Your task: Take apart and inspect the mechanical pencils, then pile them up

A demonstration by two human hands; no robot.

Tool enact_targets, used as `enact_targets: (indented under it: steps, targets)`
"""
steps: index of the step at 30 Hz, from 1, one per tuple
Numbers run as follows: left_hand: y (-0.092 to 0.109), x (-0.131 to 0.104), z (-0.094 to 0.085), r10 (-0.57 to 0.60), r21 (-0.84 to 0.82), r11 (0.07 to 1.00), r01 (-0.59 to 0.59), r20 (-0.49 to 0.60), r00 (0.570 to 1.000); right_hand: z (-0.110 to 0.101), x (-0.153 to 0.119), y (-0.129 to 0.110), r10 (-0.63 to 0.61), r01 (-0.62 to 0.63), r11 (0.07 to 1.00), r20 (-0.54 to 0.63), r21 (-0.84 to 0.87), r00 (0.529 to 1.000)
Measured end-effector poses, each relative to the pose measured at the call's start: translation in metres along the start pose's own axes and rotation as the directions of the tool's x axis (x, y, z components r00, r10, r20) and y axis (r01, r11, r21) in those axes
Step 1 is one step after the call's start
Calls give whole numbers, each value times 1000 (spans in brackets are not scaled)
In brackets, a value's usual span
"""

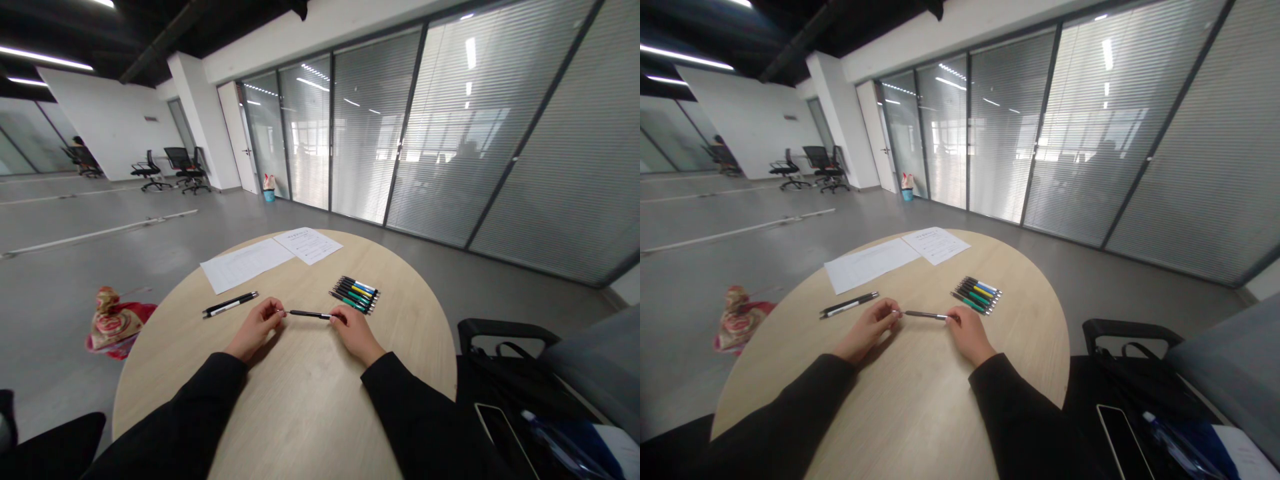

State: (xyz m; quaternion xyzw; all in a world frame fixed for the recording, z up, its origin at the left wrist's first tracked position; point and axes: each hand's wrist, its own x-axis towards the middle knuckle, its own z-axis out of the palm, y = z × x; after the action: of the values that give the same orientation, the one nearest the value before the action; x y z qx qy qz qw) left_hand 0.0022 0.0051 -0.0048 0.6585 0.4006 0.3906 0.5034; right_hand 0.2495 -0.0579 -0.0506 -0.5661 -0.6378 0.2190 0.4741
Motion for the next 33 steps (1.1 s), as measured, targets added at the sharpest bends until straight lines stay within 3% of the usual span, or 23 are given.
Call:
enact_targets:
  steps: [23,28,33]
  targets:
    - [1,1,-2,-11,-4,1000,11,-41,999,-2,-1,-3,6,-6,1000,-9,13,1000]
    - [-7,6,-10,104,233,969,-77,-104,989,-2,-2,-4,0,1,1000,-14,24,1000]
    - [-18,8,-18,225,634,761,-136,-61,973,-2,-1,-5,8,-8,1000,-9,10,1000]
